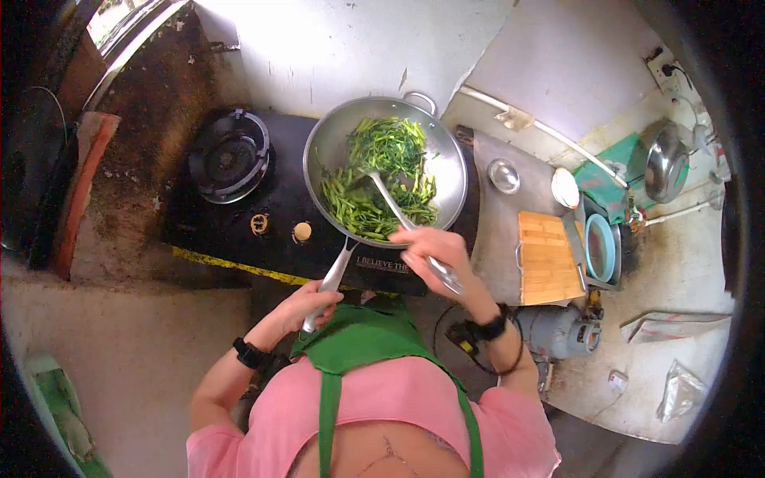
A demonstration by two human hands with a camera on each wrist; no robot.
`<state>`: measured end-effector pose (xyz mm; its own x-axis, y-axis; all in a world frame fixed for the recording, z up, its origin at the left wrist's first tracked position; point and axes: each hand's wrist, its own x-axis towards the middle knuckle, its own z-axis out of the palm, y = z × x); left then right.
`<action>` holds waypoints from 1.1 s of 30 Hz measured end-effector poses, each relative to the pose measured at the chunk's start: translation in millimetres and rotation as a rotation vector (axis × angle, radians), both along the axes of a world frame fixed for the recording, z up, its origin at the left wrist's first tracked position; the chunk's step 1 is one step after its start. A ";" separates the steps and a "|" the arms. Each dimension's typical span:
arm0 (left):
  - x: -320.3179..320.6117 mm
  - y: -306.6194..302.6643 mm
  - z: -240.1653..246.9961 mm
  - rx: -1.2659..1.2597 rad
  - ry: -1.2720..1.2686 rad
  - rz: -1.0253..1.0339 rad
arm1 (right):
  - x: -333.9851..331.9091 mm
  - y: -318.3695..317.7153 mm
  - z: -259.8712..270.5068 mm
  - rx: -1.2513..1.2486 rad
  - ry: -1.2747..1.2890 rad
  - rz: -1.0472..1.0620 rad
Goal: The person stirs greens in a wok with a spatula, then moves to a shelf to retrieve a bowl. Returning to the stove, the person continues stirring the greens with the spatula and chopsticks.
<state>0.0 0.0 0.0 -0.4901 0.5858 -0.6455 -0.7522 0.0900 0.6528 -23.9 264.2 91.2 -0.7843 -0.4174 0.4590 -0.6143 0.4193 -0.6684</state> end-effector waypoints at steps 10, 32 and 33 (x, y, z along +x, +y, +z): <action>-5.1 -0.8 1.9 -0.022 0.019 0.016 | -82.2 -8.8 -36.5 -0.114 0.003 -0.331; -2.1 -1.5 -6.9 0.042 -0.057 0.013 | -1.1 53.4 79.2 -0.235 -0.518 -0.110; -2.1 -1.2 -7.3 0.044 -0.056 0.012 | 3.6 51.8 77.7 -0.233 -0.522 -0.112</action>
